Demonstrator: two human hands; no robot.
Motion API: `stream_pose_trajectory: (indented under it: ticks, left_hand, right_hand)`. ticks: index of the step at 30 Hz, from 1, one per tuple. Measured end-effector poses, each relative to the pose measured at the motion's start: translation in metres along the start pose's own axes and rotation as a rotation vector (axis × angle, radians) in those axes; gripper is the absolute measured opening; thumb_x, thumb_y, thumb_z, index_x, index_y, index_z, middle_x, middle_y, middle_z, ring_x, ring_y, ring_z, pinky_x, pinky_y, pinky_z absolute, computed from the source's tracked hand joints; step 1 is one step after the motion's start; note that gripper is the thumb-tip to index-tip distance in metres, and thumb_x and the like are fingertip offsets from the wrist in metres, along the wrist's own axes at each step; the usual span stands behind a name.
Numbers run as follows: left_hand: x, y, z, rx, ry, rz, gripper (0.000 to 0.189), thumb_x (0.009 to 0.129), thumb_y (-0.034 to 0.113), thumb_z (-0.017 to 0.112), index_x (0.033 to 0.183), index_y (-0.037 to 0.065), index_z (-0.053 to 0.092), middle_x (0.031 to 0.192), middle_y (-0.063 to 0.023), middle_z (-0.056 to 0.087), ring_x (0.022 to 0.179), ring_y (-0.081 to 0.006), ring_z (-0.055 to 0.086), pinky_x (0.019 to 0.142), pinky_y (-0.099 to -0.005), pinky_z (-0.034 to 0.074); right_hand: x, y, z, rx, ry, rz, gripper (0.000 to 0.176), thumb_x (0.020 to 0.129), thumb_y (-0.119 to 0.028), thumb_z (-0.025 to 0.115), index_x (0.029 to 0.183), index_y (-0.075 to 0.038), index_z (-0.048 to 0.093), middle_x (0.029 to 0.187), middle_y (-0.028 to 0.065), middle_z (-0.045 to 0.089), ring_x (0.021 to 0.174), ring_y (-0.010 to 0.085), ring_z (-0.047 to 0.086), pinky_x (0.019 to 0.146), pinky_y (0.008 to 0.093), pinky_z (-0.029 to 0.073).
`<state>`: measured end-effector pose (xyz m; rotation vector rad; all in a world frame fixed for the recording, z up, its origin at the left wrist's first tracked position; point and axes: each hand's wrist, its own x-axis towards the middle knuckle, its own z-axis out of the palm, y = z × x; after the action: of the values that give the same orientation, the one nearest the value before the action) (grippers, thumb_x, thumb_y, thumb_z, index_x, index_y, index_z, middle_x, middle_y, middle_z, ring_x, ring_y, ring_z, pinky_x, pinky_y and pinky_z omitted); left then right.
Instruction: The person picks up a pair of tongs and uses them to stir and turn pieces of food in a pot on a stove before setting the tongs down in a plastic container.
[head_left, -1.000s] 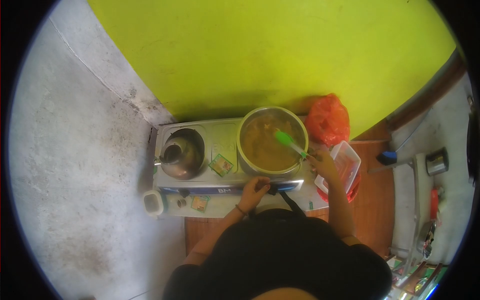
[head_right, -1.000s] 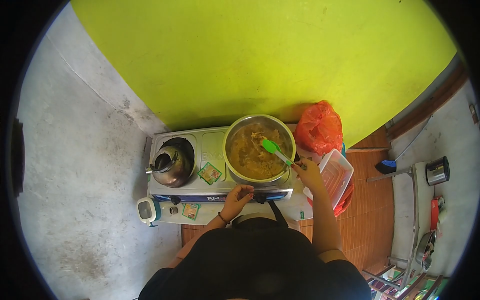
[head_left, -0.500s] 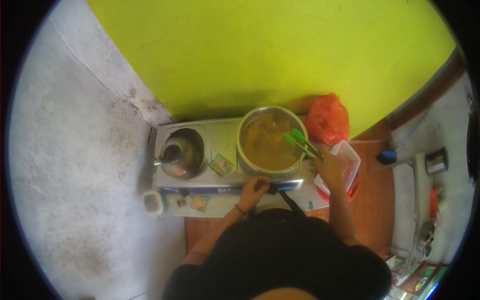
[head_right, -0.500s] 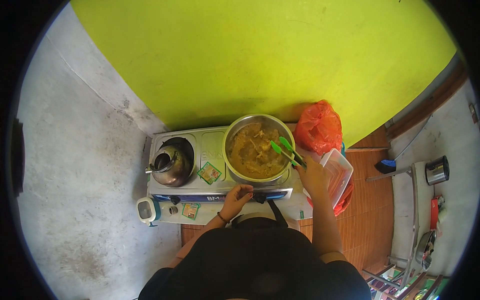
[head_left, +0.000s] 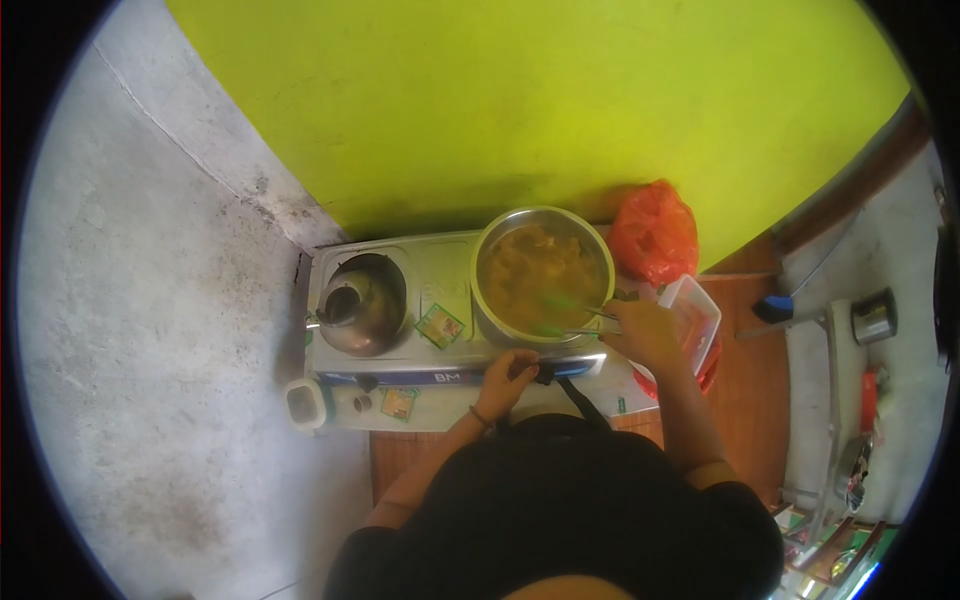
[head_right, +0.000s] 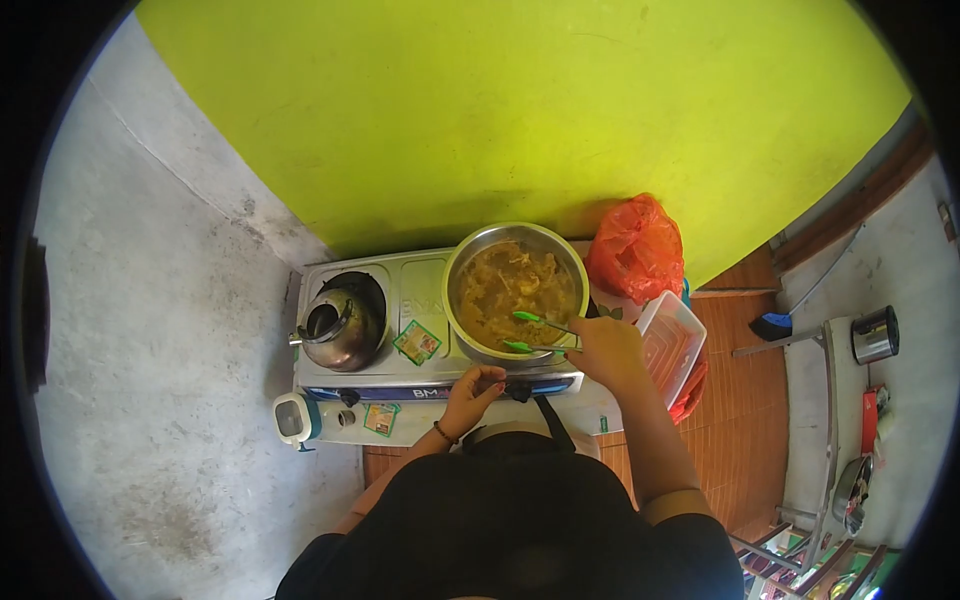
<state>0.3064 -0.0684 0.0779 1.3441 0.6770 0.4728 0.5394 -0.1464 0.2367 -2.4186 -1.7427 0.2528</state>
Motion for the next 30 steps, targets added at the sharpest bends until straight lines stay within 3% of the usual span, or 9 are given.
stream_pose_trajectory:
  ticks: [4, 13, 17, 22, 27, 30]
  left_hand:
    - [0.000, 0.008, 0.004, -0.093, -0.021, -0.003, 0.024, 0.089, 0.002, 0.062, 0.113, 0.002, 0.058, 0.108, -0.0045, 0.062, 0.099, -0.0112, 0.059, 0.088, -0.0269, 0.049]
    - [0.001, -0.002, -0.001, 0.002, 0.019, -0.004, 0.025, 0.090, 0.002, 0.062, 0.114, 0.001, 0.057, 0.109, -0.0048, 0.062, 0.100, -0.0120, 0.060, 0.089, -0.0278, 0.050]
    - [0.001, -0.001, 0.000, -0.014, 0.015, -0.013, 0.025, 0.089, 0.002, 0.062, 0.114, 0.002, 0.057, 0.109, -0.0048, 0.062, 0.100, -0.0118, 0.060, 0.089, -0.0276, 0.050]
    - [0.003, -0.007, -0.001, -0.035, 0.009, -0.002, 0.025, 0.089, 0.001, 0.062, 0.114, 0.002, 0.057, 0.109, -0.0047, 0.062, 0.102, -0.0120, 0.059, 0.090, -0.0274, 0.049]
    - [0.002, 0.001, 0.001, -0.083, 0.002, -0.022, 0.025, 0.090, 0.002, 0.062, 0.114, 0.002, 0.057, 0.109, -0.0048, 0.062, 0.102, -0.0124, 0.060, 0.090, -0.0273, 0.049]
    - [0.001, 0.006, 0.003, -0.040, 0.009, -0.018, 0.025, 0.089, 0.003, 0.063, 0.114, 0.002, 0.058, 0.109, -0.0051, 0.062, 0.098, -0.0118, 0.060, 0.087, -0.0268, 0.050]
  right_hand:
    - [0.012, -0.004, 0.039, -0.052, -0.035, -0.087, 0.025, 0.074, -0.029, 0.071, 0.092, -0.012, 0.065, 0.076, 0.0137, 0.066, 0.075, 0.0318, 0.067, 0.065, 0.0448, 0.052]
    - [0.020, -0.014, 0.081, 0.046, 0.037, 0.037, 0.030, 0.079, -0.029, 0.068, 0.100, -0.010, 0.059, 0.078, 0.0147, 0.066, 0.071, 0.0345, 0.067, 0.062, 0.0463, 0.052]
    - [0.024, -0.010, 0.068, 0.110, 0.069, 0.130, 0.035, 0.076, -0.032, 0.070, 0.101, -0.010, 0.059, 0.082, 0.0159, 0.066, 0.079, 0.0344, 0.066, 0.067, 0.0464, 0.052]
    - [0.018, 0.004, 0.008, 0.220, 0.065, 0.214, 0.046, 0.071, -0.035, 0.074, 0.106, -0.009, 0.059, 0.090, 0.0152, 0.067, 0.089, 0.0329, 0.065, 0.075, 0.0457, 0.051]
    - [0.008, 0.013, -0.031, 0.207, 0.060, 0.258, 0.050, 0.072, -0.038, 0.075, 0.108, -0.008, 0.058, 0.093, 0.0144, 0.068, 0.091, 0.0331, 0.065, 0.075, 0.0450, 0.050]
    - [0.006, 0.017, -0.023, 0.192, 0.122, 0.295, 0.050, 0.074, -0.040, 0.075, 0.107, -0.008, 0.056, 0.092, 0.0159, 0.068, 0.090, 0.0343, 0.065, 0.074, 0.0456, 0.050]
